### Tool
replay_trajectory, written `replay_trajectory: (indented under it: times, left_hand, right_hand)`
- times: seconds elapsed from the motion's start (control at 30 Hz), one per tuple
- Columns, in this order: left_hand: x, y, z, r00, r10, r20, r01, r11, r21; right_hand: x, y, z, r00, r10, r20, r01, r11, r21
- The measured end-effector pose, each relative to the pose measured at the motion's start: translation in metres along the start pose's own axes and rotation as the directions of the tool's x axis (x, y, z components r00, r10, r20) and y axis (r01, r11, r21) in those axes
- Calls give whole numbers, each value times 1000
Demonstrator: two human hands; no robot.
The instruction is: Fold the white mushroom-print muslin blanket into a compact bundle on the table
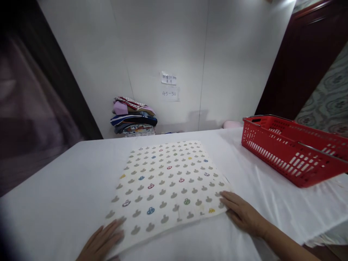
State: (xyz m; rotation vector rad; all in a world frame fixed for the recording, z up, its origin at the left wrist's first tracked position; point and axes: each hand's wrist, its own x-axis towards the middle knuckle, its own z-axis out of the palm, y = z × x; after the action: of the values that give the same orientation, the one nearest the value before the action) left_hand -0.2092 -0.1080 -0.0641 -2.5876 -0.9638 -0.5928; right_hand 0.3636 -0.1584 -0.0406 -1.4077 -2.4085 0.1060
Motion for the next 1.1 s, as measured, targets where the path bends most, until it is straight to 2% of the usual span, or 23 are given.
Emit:
replay_trajectory:
  times: [0.07,0.13,0.3,0.47,0.6,0.83,1.0,1.1]
  left_hand:
    - [0,8,-14,1000,12,-28,-12,1000,3]
    - [2,15,-25,998,-37,-51,37,999,-6]
    - [7,19,-41,996,-85,-20,83,994,-69]
    - [9,11,-42,997,-68,-37,64,991,-115]
    - [9,10,-44,994,-104,13,105,987,-121]
    - [17,17,-52,998,-55,21,56,998,-39]
    - [27,24,-44,1000,0,3,0,1000,-22]
    - [24,26,-38,1000,-16,-26,16,1000,-14]
  right_hand:
    - [-2,6,4,998,-43,-54,42,999,-14]
    - [-2,12,5,995,-68,-69,66,997,-34]
    - [5,20,3,996,-84,-7,83,995,-61]
    - [1,32,10,999,-28,27,31,993,-110]
    - [-6,42,21,1000,6,-6,-7,987,-160]
    - [0,40,21,996,-55,-66,41,979,-200]
    - [4,36,23,987,-99,-127,71,975,-210]
    - [4,37,22,978,-108,-178,72,977,-201]
